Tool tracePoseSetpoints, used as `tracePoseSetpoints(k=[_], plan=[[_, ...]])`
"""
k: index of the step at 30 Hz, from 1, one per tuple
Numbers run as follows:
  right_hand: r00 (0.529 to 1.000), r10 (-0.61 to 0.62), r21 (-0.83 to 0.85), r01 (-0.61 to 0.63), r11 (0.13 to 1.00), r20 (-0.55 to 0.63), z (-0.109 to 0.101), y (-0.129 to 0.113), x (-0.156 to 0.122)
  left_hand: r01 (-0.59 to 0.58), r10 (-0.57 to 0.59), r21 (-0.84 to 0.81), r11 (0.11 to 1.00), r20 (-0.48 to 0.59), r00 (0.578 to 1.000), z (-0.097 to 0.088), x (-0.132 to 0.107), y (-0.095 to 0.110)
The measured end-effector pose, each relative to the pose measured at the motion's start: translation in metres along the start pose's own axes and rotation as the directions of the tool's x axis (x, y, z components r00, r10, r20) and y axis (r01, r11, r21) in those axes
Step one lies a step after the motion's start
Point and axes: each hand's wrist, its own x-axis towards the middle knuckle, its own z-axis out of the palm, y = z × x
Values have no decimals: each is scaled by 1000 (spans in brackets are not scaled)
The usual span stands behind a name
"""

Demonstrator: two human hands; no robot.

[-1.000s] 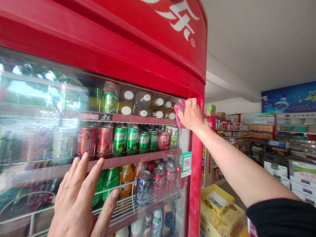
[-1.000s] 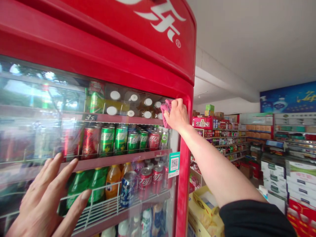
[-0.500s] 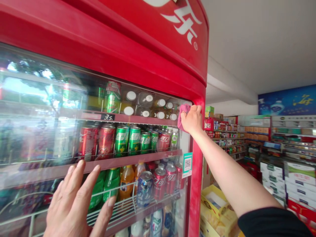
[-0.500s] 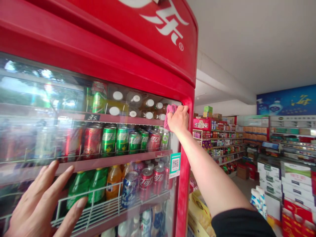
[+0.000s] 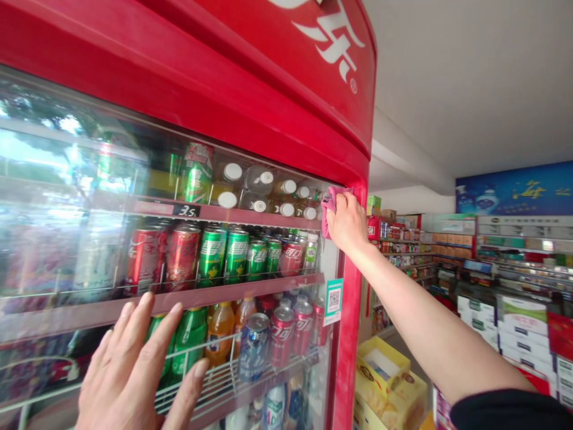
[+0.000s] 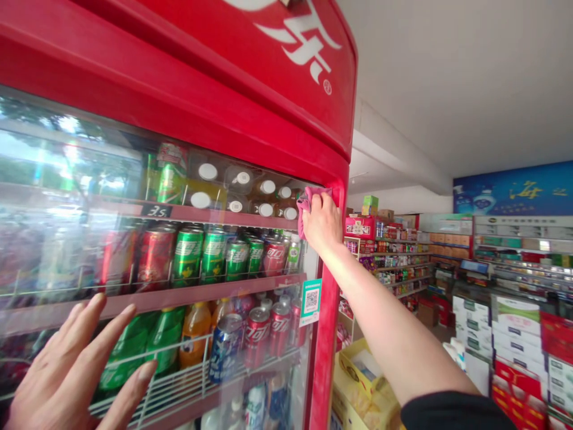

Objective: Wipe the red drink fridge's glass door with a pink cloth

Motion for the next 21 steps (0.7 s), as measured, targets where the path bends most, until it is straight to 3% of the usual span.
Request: tracePoseSetpoints(k=[4,9,12,16,18,21], plan=[[997,75,38,-74,996,-7,-3,4,6,-1,1,-30,1000,5,1000,1,3,4],[981,92,-59,-82,995,172,-23,12,20,-11,12,-30,999,8,1000,0,6,3],[956,161,-9,-164,986,246,-31,14,23,-5,5,-41,999,-2,1000,-3,6,3],[946,212,69,-235,970,245,-28,19,22,-7,6,-42,999,-20,1000,-6,6,3],[954,190,114,-221,969,233,-24,24,21,-10,9,-43,999,-24,1000,-5,6,4],[972,40,198,-87,976,231,-20,33,22,-16,15,-52,999,-32,999,-2,7,4]])
